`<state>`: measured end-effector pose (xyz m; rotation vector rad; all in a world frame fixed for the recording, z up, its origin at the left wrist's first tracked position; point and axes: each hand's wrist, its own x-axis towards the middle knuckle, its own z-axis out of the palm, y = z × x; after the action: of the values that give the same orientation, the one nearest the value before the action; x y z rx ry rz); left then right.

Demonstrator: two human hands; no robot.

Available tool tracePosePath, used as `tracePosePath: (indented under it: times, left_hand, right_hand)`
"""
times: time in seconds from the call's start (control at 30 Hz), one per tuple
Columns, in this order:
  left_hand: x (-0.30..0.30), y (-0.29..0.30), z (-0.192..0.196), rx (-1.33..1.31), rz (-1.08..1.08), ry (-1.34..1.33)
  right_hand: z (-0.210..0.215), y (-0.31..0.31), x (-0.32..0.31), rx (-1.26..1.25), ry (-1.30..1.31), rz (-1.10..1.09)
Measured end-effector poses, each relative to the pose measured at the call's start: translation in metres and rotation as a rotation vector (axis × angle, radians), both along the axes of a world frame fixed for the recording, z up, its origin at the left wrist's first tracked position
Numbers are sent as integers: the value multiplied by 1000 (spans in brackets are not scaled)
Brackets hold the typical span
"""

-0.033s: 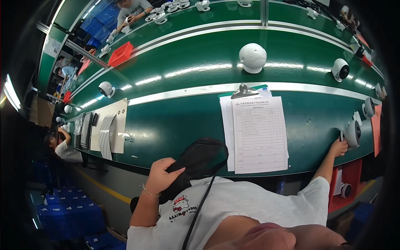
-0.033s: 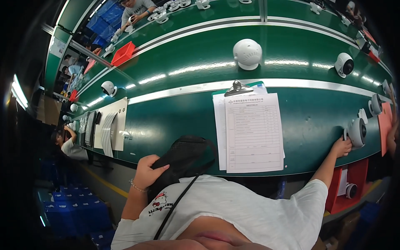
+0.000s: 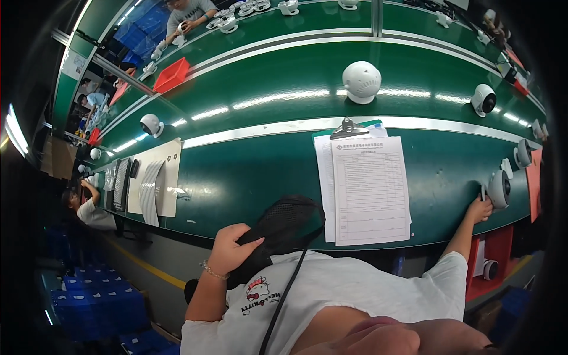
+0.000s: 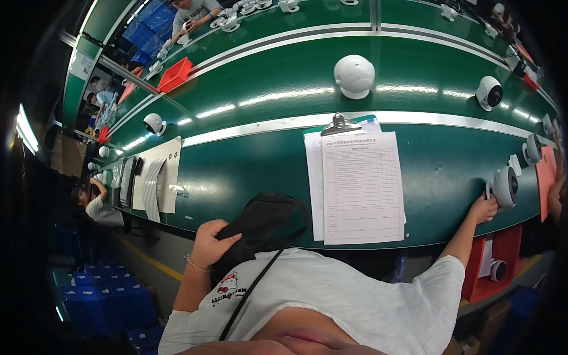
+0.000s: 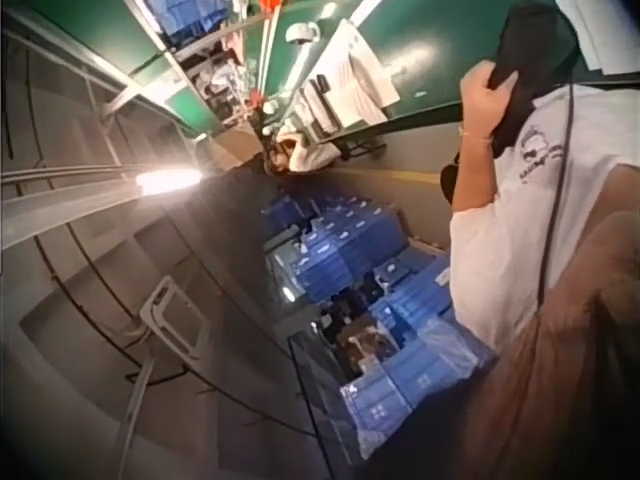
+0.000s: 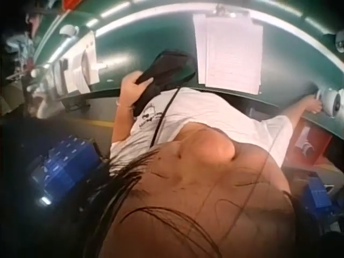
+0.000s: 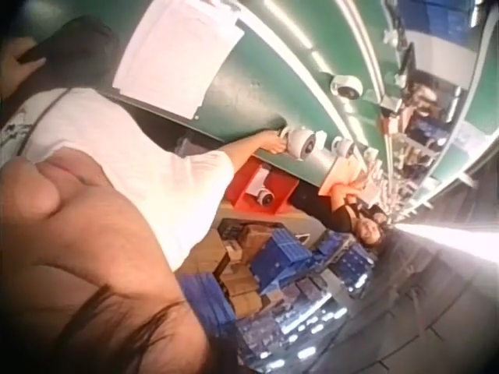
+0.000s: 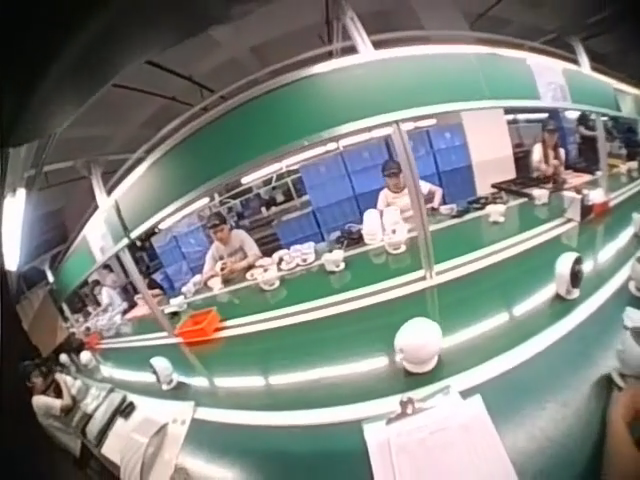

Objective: The recorder is assembling security camera components on a factory production line.

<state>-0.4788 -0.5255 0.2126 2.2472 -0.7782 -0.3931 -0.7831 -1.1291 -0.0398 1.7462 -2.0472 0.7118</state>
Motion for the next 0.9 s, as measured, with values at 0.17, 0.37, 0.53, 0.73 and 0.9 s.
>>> tracePosePath:
  times: [0.17, 0.37, 0.53, 0.73, 0.9]
  left_hand:
    - [10, 38, -7, -40, 40, -2]
    - [33, 108, -14, -106, 23, 12]
    - [50, 195, -30, -251, 57, -25]
    - [66, 302, -35, -237, 146, 3]
    - [69, 382, -36, -209, 262, -21]
  right_hand:
    - [-25, 27, 2, -197, -183, 409]
    - [69, 100, 20, -65, -549, 582]
    - [160, 238, 117, 97, -1114, 749]
    - [153, 417, 249, 815, -1739, 1028]
    - [138, 593, 341, 1490, -2006, 763]
